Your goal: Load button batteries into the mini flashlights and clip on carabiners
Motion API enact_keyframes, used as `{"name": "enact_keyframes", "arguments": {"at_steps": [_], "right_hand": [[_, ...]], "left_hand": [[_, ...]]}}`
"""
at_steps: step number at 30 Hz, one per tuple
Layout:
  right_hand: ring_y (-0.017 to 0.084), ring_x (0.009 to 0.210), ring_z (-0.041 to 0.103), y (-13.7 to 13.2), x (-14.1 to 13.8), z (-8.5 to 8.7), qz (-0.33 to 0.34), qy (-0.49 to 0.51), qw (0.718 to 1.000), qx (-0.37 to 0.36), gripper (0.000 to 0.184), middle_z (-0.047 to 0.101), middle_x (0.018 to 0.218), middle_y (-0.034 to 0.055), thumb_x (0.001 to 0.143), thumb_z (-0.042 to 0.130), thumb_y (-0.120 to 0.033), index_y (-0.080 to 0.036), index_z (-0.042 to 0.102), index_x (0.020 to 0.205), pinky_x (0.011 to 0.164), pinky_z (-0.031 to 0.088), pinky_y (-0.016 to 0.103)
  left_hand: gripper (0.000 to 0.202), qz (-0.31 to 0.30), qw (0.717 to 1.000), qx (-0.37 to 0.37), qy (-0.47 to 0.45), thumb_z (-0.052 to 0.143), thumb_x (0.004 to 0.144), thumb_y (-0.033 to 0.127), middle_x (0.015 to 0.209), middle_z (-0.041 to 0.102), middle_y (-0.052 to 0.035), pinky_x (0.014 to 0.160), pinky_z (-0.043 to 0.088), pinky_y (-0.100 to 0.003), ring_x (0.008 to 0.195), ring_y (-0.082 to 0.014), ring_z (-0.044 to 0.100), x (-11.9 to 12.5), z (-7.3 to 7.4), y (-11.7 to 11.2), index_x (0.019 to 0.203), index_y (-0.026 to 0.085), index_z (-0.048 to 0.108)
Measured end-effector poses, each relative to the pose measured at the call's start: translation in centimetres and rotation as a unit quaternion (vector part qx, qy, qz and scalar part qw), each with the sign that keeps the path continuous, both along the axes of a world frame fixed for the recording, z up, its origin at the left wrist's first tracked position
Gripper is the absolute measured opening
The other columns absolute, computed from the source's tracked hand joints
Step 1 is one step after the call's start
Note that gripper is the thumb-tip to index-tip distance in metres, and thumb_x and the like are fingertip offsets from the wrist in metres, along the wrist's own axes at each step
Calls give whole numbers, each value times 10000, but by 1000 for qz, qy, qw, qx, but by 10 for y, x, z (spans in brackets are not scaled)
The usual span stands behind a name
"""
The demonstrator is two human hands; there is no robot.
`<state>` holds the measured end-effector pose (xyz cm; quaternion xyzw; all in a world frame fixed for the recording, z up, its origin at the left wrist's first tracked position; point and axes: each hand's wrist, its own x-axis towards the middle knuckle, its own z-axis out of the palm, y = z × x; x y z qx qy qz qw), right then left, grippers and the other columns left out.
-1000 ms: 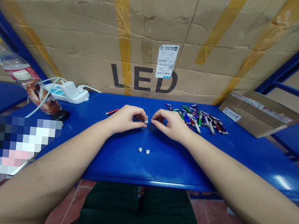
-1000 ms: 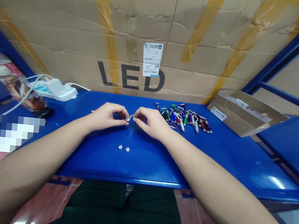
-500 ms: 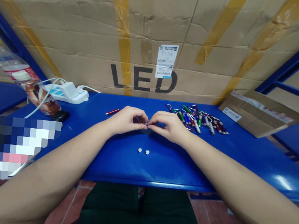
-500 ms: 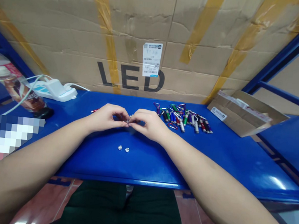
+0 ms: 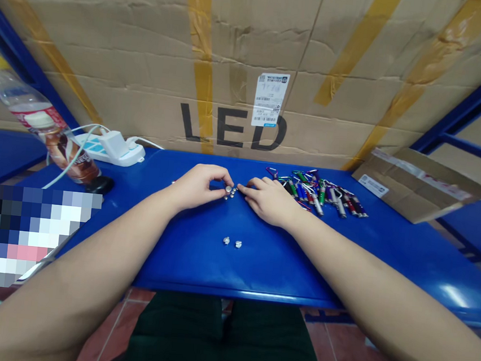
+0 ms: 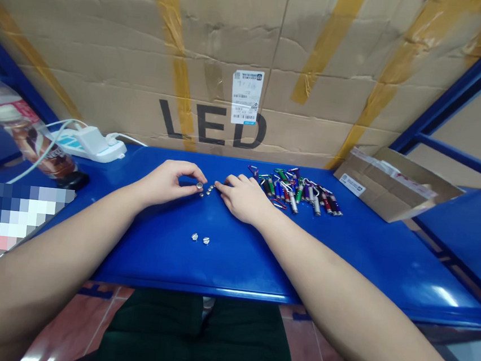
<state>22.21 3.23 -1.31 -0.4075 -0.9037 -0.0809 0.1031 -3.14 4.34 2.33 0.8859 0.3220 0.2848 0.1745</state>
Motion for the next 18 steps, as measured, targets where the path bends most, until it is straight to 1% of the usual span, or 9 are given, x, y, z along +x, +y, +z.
{"name": "enact_keyframes", "arguments": {"at_steps": [2, 4, 6, 8, 10, 13, 15, 17, 18], "right_hand": [[284, 1031, 598, -1, 0, 4, -2, 2, 1000, -7, 371, 690, 1192, 139, 1071, 503, -321, -246, 702, 1374, 881, 440, 411], [282, 1023, 623, -1, 0, 9, 3, 17, 1000, -20, 297, 708, 1118, 125, 1043, 571, -321, -235, 766, 1251, 901, 440, 419], [261, 989, 646, 0, 1, 13, 24, 45, 998, -46, 206, 726, 1052, 106, 1004, 639, -287, -206, 794, 1112, 901, 450, 402], [232, 955, 659, 1, 1, 14, 52, 84, 991, -87, 123, 741, 1013, 91, 966, 672, -221, -178, 779, 1010, 886, 465, 365], [208, 905, 660, 0, 0, 15, 61, 117, 982, -137, 74, 746, 964, 75, 921, 683, -153, -163, 747, 954, 839, 480, 328], [186, 821, 643, -1, 0, 16, 55, 129, 970, -200, 114, 732, 886, 45, 842, 668, -71, -170, 698, 888, 764, 482, 297], [192, 834, 640, -2, 2, 18, 70, 123, 969, -202, 128, 726, 879, 42, 832, 648, -57, -177, 676, 866, 786, 485, 307], [207, 870, 642, -5, 3, 20, 85, 140, 972, -167, 86, 724, 903, 58, 872, 638, -95, -177, 663, 879, 824, 488, 330], [209, 873, 642, -6, 3, 21, 89, 164, 972, -146, 55, 722, 917, 66, 901, 633, -127, -176, 658, 898, 828, 491, 337]], "left_hand": [[133, 4, 1000, -1, 1, 682, 884, 303, 1013, 789, -54, 887, 564, -342, 977, -221, 733, -1, -1, 1, 940, 192, 728], [131, 4, 1000, -6, -1, 682, 882, 298, 1007, 789, -52, 887, 567, -340, 970, -217, 734, -1, -1, 1, 942, 192, 727], [128, 1, 1000, -10, -2, 680, 881, 291, 1004, 789, -53, 889, 567, -341, 963, -215, 734, -1, -1, 1, 945, 190, 727], [127, -4, 1000, -13, -3, 680, 878, 282, 1004, 789, -55, 892, 566, -343, 961, -213, 734, 0, -1, 1, 946, 188, 730], [123, -7, 1000, -16, -3, 682, 872, 272, 1003, 789, -54, 888, 565, -342, 958, -212, 733, 1, -1, 0, 948, 189, 734], [119, -9, 1000, -24, 0, 688, 867, 262, 998, 788, -50, 879, 567, -337, 954, -209, 731, 2, -1, -1, 950, 195, 741], [121, -11, 999, -30, 3, 696, 867, 267, 993, 788, -48, 872, 568, -335, 946, -207, 731, 2, -2, -1, 951, 194, 744], [126, -15, 999, -38, 4, 706, 871, 279, 984, 790, -48, 858, 567, -329, 930, -204, 733, 3, -2, -2, 952, 191, 745], [131, -17, 999, -43, 5, 711, 873, 286, 977, 791, -47, 848, 566, -325, 919, -202, 735, 4, -2, -2, 954, 189, 746]]}}
